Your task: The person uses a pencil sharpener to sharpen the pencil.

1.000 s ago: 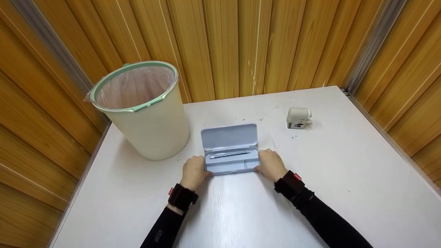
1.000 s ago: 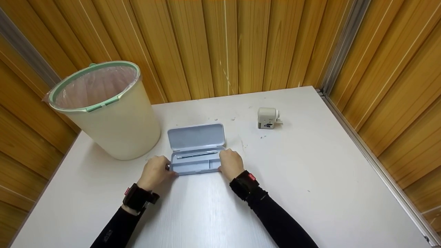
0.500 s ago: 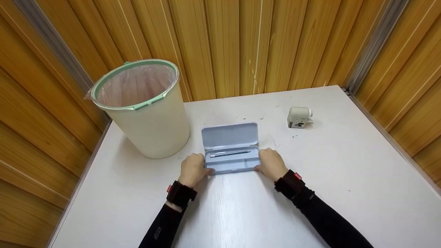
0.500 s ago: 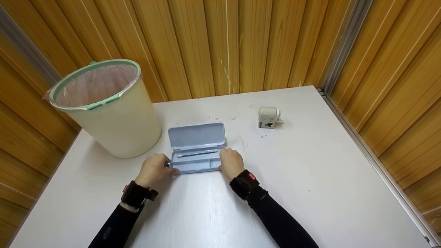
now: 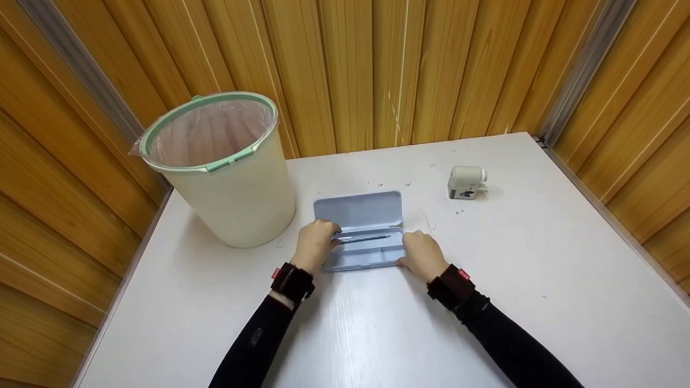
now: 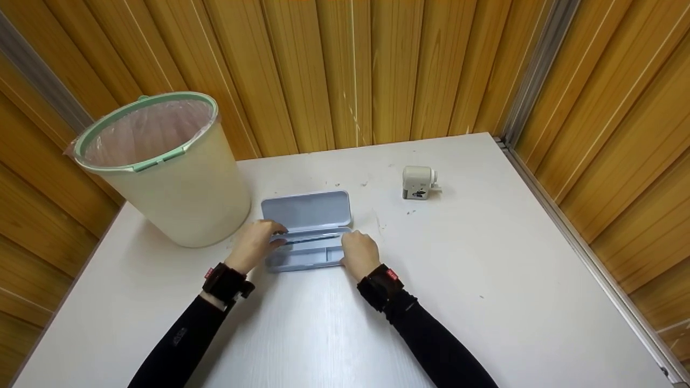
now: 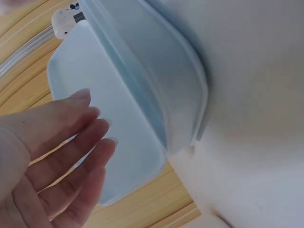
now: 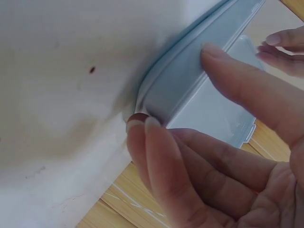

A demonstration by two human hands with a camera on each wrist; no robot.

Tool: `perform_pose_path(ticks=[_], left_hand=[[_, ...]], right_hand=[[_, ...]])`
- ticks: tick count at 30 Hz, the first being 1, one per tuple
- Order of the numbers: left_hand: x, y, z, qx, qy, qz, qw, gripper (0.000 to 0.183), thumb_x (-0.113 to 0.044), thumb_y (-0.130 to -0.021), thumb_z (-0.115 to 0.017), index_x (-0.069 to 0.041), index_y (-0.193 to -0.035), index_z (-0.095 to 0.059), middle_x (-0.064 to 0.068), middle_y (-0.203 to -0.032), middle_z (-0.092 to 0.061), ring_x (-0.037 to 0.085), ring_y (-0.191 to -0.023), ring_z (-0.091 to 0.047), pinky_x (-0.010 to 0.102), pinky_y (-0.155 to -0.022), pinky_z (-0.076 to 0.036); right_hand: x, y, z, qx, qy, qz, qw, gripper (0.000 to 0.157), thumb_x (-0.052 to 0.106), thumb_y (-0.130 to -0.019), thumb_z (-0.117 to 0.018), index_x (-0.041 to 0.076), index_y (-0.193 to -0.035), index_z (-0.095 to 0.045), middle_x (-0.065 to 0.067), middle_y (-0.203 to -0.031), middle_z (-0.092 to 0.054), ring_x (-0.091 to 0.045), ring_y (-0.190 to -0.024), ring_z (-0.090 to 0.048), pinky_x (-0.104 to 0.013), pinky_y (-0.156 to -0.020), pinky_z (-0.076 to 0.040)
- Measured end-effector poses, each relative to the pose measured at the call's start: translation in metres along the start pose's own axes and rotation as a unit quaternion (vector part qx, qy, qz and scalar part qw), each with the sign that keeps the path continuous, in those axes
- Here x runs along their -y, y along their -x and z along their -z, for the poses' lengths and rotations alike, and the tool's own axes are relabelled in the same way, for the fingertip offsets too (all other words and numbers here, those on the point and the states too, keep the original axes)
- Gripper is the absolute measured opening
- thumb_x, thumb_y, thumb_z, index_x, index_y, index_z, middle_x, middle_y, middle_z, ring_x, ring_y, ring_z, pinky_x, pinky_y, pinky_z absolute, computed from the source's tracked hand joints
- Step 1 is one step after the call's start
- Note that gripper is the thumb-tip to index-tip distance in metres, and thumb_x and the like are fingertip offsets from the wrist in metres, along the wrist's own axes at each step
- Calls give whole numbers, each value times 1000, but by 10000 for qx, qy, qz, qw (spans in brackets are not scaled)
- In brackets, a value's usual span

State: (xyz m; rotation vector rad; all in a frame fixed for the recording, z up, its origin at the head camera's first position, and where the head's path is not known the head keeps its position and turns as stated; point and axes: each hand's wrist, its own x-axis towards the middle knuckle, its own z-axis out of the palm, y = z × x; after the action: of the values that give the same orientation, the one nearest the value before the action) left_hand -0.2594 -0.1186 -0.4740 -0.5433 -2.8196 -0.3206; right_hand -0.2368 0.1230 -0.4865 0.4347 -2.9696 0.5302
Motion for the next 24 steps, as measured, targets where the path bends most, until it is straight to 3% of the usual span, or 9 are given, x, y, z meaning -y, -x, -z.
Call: perform_pose_path(ticks=[6, 12, 18, 24], left_hand=[[-2, -12, -11, 473, -38, -87, 9988, 13, -13, -74, -82, -8, -86, -78, 7, -84, -76, 26, -76, -73, 40, -67, -58], [-5, -15, -21, 447, -430, -289, 9977, 12, -16, -74, -82, -8, -81, -76, 9, -79, -75, 29, -72, -71, 42, -63, -57], [-4, -17, -28, 446, -501, -345, 9972, 19, -25, -71, -82, -8, -75, -72, 10, -75, -73, 29, -69, -70, 42, -61, -57], [-7, -17, -26, 702, -579, -311, 9954, 9, -15, -77, -79, -8, -77, -72, 10, -79, -74, 30, -72, -71, 42, -63, -58]], right_hand=[[0, 1, 1, -96, -63, 112, 9999, 36, 14, -67, -87, -10, -82, -64, -24, -78, -68, -39, -74, -68, -49, -66, -54], [0, 1, -1, -118, -45, 83, 9999, 36, 14, -66, -88, -9, -80, -64, -23, -77, -68, -38, -72, -68, -49, -64, -54], [1, 0, -1, -27, -81, 62, 9999, 35, 15, -67, -88, -6, -75, -62, -21, -74, -67, -36, -70, -67, -48, -63, -53], [0, 0, -1, -89, -130, 61, 9999, 35, 14, -67, -88, -8, -79, -63, -23, -76, -67, -38, -71, -67, -49, -64, -53]])
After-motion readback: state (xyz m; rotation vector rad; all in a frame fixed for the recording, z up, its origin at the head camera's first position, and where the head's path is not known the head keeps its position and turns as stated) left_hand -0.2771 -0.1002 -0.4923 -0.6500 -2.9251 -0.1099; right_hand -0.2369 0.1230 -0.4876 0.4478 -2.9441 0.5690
